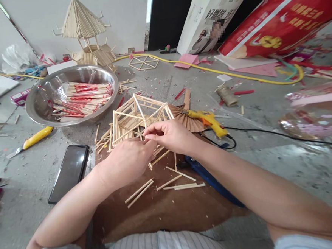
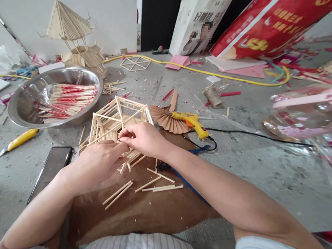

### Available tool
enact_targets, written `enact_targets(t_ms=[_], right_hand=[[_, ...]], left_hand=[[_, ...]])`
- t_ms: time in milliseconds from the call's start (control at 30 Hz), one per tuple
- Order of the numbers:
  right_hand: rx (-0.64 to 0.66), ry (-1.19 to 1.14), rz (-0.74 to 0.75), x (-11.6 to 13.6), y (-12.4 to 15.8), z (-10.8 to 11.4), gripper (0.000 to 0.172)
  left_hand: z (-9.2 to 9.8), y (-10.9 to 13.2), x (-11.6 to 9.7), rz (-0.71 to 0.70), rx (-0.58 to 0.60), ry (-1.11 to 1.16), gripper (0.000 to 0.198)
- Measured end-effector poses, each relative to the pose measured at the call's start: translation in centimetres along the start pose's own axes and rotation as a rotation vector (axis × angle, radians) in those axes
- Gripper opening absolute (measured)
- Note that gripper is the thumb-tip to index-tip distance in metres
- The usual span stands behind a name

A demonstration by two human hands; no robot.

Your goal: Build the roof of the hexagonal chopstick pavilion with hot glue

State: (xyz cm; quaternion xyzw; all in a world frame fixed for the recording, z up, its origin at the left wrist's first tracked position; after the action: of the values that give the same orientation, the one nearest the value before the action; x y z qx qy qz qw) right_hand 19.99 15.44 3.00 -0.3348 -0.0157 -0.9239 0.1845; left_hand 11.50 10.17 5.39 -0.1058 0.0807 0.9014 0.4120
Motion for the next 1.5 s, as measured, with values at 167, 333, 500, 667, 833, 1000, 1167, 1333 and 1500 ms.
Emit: enact_targets(t_ms=[167,333,500,667,833,1000,1167,1333,1500], right_hand=[[-0.004,-0.003,0.003,-0.03,0.04,-0.01,0.011],[-0.005,-0.002,0.005,-0.06,0.04,-0.03,0.012],[-0.004,0.007,0.000,0.13,-0.03,0.05,0.012],[-0.008,0.002,0.003,0.16,0.00,0.07,0.012],[-0.003,0.002,0.001,0.23,0.02,0.14,0.012],[-0.005,0.015,-0.001,0.25,0.01,0.18,0.012],[-0.012,0.020,-0.006,0.11,0.01,0.12,0.012],[-0.012,0.008,-0.002,0.10,0.00,0.07,0.011],[-0.014,0.009,-0.004,0.07,0.02,0.09,0.011]], left_hand=[[-0.08,-0.02,0.05,-0.003,-0.001,-0.007,0.013],[-0.04,0.00,0.00,-0.005,-0.007,-0.005,0.012],[0.00,-0.04,0.01,-0.001,-0.005,0.008,0.012],[0.06,-0.03,-0.02,0.003,-0.009,-0.002,0.013],[-0.03,0.00,0.01,0.004,-0.007,-0.006,0.013],[-0.06,-0.02,0.12,0.003,-0.013,-0.010,0.013],[-0.03,-0.06,-0.02,-0.008,-0.010,-0.001,0.013],[0.04,-0.01,-0.05,-0.002,-0.009,0.005,0.013],[-0.03,0.02,-0.04,-0.002,0.000,0.012,0.013]])
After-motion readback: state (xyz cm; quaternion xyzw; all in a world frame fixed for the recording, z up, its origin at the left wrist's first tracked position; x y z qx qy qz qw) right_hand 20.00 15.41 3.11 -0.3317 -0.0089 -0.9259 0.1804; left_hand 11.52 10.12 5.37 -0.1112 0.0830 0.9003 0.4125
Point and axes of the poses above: each hand's wrist, its own y-axis away from the middle knuckle, its own z-axis out of the back of the hand, x = y × z, the point moved 7 cm from there along -y, towards the middle knuckle, and after that the axes turned 15 degrees about y, right-handed, at the moved point
